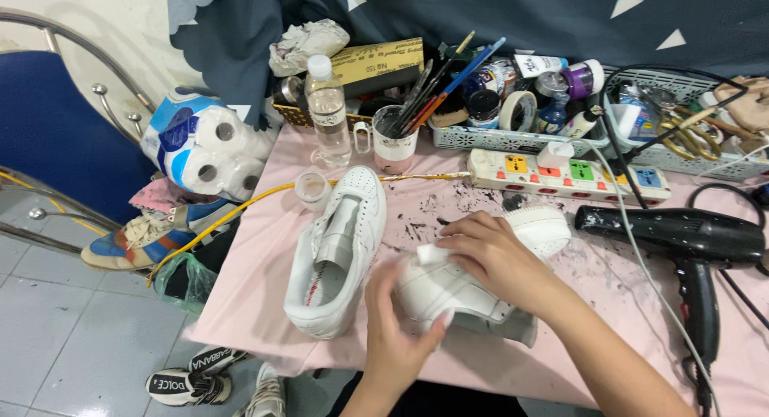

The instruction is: The person cleans a pair of white sneakers on a cluttered table. They use a small white sponge, dipping it into a clear liquid from a plastic bottle to wipe the shoe's exterior and sole. The person handles the shoes one at a time, rotating them to access different areas.

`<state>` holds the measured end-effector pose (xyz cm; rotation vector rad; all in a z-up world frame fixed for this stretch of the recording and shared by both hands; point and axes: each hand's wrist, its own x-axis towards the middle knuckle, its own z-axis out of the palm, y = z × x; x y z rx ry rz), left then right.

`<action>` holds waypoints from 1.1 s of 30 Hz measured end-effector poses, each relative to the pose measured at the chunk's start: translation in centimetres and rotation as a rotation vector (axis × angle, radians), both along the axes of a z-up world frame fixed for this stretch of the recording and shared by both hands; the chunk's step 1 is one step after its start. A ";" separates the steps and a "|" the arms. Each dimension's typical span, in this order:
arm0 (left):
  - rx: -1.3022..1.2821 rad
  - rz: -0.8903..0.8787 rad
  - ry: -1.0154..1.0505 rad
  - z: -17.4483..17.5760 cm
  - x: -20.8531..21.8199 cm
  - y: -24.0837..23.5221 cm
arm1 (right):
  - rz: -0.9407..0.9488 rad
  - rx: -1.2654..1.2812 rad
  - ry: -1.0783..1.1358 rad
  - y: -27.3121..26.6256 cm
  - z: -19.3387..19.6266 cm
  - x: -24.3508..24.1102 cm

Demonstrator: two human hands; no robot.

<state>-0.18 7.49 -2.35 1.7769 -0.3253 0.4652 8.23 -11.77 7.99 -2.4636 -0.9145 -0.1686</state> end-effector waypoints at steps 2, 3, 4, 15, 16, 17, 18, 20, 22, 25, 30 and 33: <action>0.019 -0.045 0.165 -0.8 1.5 0.1 | -0.006 -0.027 0.008 0.0 0.3 0.2; 0.027 -0.067 0.248 -1.3 2.1 0.2 | -0.002 -0.049 0.048 -0.1 0.4 0.2; 0.031 -0.104 0.261 -1.7 2.5 0.4 | 0.000 -0.072 0.086 -0.2 0.4 0.2; 0.128 -0.103 0.310 -2.9 2.1 0.6 | 0.333 -0.122 -0.115 3.6 -1.6 0.4; 0.163 -0.097 0.300 -2.9 2.2 0.6 | 0.365 -0.131 -0.120 3.1 -1.6 0.5; 0.197 -0.092 0.289 -3.0 2.3 0.6 | 0.397 -0.141 -0.125 2.4 -1.5 0.7; 0.235 -0.092 0.286 -3.1 2.1 0.7 | 0.387 -0.167 -0.141 1.4 -1.4 0.9; 0.219 -0.108 0.285 -3.2 2.0 0.8 | 0.369 -0.223 -0.181 -0.7 -0.8 1.7; 0.213 -0.125 0.298 -2.9 2.2 0.9 | 0.292 -0.240 -0.171 -1.6 0.0 1.8; 0.225 -0.128 0.332 -2.4 2.1 0.9 | 0.329 -0.122 -0.267 -0.4 0.2 1.1; 0.289 -0.079 0.385 -2.0 2.0 0.6 | 0.456 -0.161 -0.217 1.0 -1.8 -0.3; 0.280 -0.104 0.326 -2.0 1.9 0.9 | 0.413 -0.182 -0.210 -2.8 -1.5 0.7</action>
